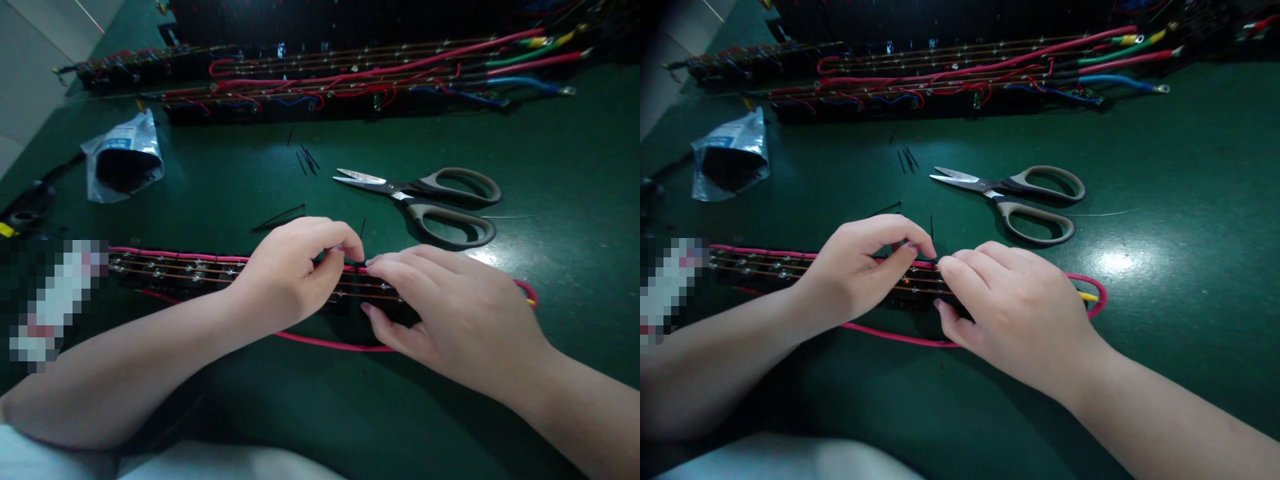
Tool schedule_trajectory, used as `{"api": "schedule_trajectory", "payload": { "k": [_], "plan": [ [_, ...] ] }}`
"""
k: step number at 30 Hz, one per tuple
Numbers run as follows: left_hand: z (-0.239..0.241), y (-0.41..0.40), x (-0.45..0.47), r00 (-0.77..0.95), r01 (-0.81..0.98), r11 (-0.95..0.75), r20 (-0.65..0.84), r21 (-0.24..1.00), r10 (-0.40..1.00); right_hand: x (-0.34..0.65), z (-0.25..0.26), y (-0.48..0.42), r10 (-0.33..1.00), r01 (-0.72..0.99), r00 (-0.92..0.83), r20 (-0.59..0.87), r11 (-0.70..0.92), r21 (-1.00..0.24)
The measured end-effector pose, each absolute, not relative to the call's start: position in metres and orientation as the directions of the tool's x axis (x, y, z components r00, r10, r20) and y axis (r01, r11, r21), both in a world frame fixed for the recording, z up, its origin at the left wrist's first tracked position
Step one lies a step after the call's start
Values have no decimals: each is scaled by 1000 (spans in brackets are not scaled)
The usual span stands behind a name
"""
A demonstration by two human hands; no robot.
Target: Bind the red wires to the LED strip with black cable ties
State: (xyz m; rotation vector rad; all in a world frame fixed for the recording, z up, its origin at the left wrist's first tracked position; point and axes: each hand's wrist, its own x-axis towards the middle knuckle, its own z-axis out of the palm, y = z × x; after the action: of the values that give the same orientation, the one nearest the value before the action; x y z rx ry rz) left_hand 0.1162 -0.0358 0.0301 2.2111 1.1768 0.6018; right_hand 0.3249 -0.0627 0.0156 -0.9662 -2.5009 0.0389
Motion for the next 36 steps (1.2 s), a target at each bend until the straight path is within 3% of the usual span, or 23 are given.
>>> {"api": "schedule_trajectory", "payload": {
  "k": [19,26,36],
  "plan": [
    [30,-38,118,525,650,-455,74,608,848,327,13,-64,674,648,-631,385,730,-216],
    [34,-39,116,513,557,-495,192,667,836,326,16,-63,644,636,-644,414,751,-178],
    [34,-39,114,495,564,-435,135,702,858,326,16,-63,639,633,-650,411,755,-173]
  ]
}}
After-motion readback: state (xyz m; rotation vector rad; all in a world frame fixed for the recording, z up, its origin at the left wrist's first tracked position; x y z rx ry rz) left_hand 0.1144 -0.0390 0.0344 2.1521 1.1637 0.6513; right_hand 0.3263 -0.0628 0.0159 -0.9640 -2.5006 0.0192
